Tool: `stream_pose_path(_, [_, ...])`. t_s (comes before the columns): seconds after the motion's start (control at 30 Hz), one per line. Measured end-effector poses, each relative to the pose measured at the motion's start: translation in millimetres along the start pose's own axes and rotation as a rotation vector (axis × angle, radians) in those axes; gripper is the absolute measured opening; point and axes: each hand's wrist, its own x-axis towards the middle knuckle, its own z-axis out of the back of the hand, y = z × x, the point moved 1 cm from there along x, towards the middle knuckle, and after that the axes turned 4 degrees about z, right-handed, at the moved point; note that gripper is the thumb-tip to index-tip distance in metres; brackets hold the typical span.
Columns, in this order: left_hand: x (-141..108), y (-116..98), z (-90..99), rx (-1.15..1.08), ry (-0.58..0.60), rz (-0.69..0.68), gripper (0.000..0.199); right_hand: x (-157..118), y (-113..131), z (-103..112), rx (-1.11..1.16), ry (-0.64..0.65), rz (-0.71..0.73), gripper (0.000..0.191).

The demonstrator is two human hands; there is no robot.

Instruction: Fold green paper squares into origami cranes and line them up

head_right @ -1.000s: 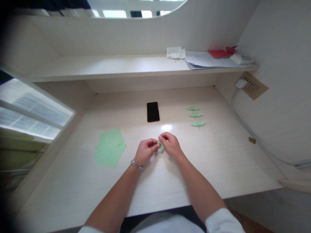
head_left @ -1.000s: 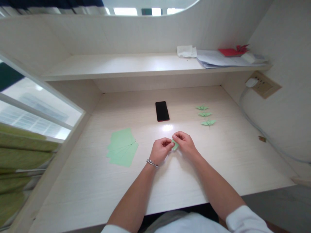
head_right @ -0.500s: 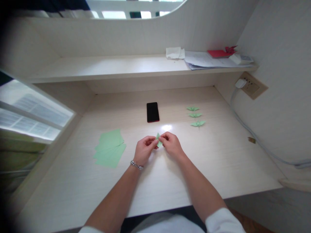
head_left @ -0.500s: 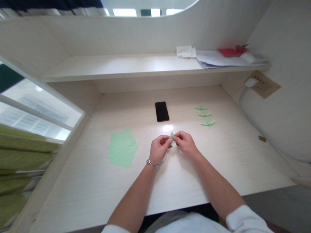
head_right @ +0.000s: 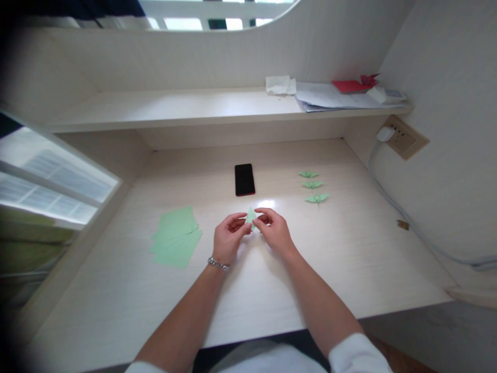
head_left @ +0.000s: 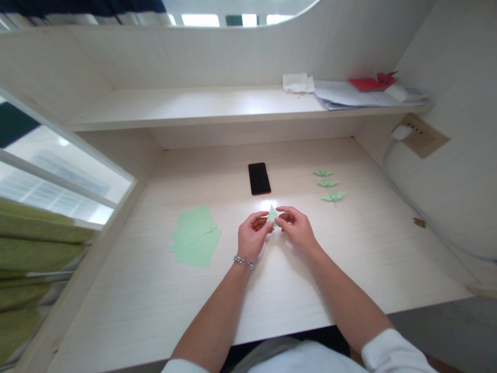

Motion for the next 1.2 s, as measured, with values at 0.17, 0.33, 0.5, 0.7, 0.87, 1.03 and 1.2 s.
stream_pose_path(0.17, [1.2,1.9,1.1,-0.008,-0.022,-0.006,0.043,-0.4,-0.5,-1.8,0.021,-0.015,0.036,0.034])
stream_pose_path(0.33, [0.6,1.7,0.8,-0.009,-0.029,-0.028,0.038,0.4,-3.9,-2.3,0.109,-0.019,-0.007,0.031])
stream_pose_path(0.5, [0.8,2.8,2.0,0.059,-0.057,-0.040,0.029,0.1,-2.6,-2.1,0.152,-0.023,-0.051,0.028])
stream_pose_path(0.7, [2.0,5.4,3.7,0.022,-0.052,-0.059,0.032,-0.4,1.9,-2.2,0.221,0.036,-0.106,0.027])
stream_pose_path(0.87, [1.6,4.5,4.0,0.022,-0.022,-0.056,0.032,0.0,3.8,-0.7,0.264,0.052,-0.130,0.019])
stream_pose_path(1.03, [0.8,0.7,7.0,0.238,0.005,-0.085,0.015,0.9,4.6,4.3,0.351,0.058,-0.229,0.010])
stream_pose_path(1.2, [0.9,-4.4,8.8,0.351,0.040,-0.165,0.011,0.3,1.3,4.6,0.298,0.043,-0.301,0.017])
